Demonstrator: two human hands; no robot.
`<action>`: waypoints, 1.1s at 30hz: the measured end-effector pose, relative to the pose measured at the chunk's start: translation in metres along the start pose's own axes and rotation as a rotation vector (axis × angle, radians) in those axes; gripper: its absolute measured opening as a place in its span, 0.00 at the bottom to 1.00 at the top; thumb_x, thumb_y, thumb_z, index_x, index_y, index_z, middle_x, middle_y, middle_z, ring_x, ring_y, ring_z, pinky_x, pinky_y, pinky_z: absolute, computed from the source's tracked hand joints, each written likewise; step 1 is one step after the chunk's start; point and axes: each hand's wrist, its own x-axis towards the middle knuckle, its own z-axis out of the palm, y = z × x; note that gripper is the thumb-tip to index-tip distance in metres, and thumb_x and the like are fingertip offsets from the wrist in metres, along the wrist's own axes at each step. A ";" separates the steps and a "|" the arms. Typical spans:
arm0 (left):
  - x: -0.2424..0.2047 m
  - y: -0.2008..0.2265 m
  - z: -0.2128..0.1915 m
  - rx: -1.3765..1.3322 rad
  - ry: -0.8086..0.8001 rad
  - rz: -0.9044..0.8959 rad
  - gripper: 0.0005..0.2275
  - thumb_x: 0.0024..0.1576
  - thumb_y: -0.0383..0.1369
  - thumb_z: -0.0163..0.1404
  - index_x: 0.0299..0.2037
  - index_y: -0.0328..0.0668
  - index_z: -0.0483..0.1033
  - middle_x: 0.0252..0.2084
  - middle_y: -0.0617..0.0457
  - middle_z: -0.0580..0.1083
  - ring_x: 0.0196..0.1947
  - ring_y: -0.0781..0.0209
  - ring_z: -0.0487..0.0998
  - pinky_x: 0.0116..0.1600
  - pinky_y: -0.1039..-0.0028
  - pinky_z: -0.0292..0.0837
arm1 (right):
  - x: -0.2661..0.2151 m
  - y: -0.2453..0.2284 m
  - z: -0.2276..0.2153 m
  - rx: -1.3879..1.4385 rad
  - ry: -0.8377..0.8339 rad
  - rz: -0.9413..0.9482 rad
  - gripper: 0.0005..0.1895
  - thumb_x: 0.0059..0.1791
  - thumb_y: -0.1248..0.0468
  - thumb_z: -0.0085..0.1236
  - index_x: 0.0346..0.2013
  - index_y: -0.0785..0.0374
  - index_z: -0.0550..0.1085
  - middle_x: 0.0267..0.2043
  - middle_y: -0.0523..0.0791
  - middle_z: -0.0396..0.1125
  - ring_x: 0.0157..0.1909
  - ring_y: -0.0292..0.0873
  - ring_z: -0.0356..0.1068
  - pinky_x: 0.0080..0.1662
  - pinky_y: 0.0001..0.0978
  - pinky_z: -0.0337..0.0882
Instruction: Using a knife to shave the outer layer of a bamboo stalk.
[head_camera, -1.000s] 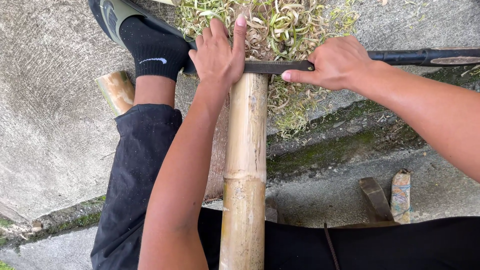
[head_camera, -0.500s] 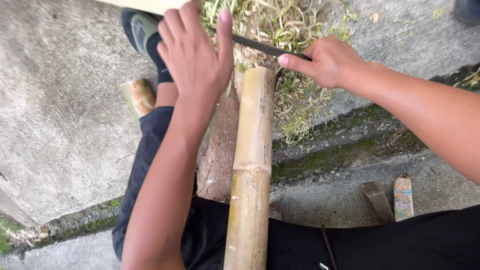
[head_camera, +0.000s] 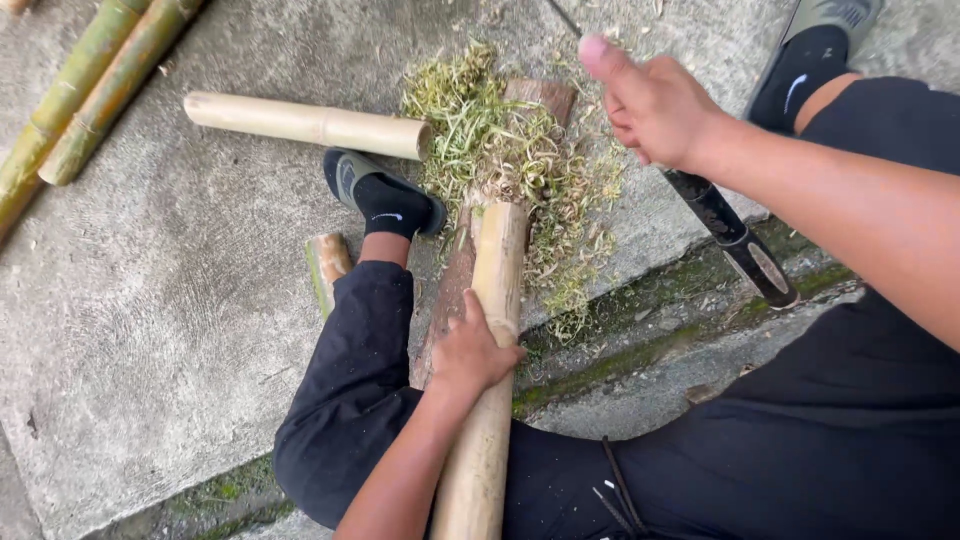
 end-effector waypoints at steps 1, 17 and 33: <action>-0.002 0.006 -0.010 -0.004 0.018 0.006 0.58 0.48 0.54 0.60 0.78 0.40 0.27 0.67 0.31 0.60 0.57 0.35 0.76 0.59 0.57 0.75 | -0.013 -0.014 -0.010 -0.007 0.009 -0.016 0.45 0.48 0.20 0.36 0.11 0.58 0.55 0.14 0.41 0.51 0.17 0.37 0.53 0.23 0.38 0.61; 0.200 0.070 -0.067 0.107 0.048 0.046 0.45 0.60 0.56 0.46 0.77 0.36 0.35 0.63 0.34 0.68 0.58 0.39 0.76 0.58 0.55 0.73 | -0.052 -0.028 -0.102 0.440 0.005 -0.222 0.41 0.63 0.30 0.18 0.17 0.55 0.49 0.13 0.41 0.43 0.15 0.37 0.43 0.33 0.41 0.60; -0.055 0.012 -0.043 0.001 -0.203 0.003 0.62 0.46 0.55 0.63 0.79 0.44 0.25 0.67 0.29 0.58 0.53 0.33 0.77 0.55 0.57 0.76 | 0.027 -0.046 0.000 0.059 -0.239 -0.063 0.42 0.49 0.24 0.29 0.13 0.58 0.54 0.13 0.41 0.49 0.16 0.39 0.51 0.23 0.38 0.58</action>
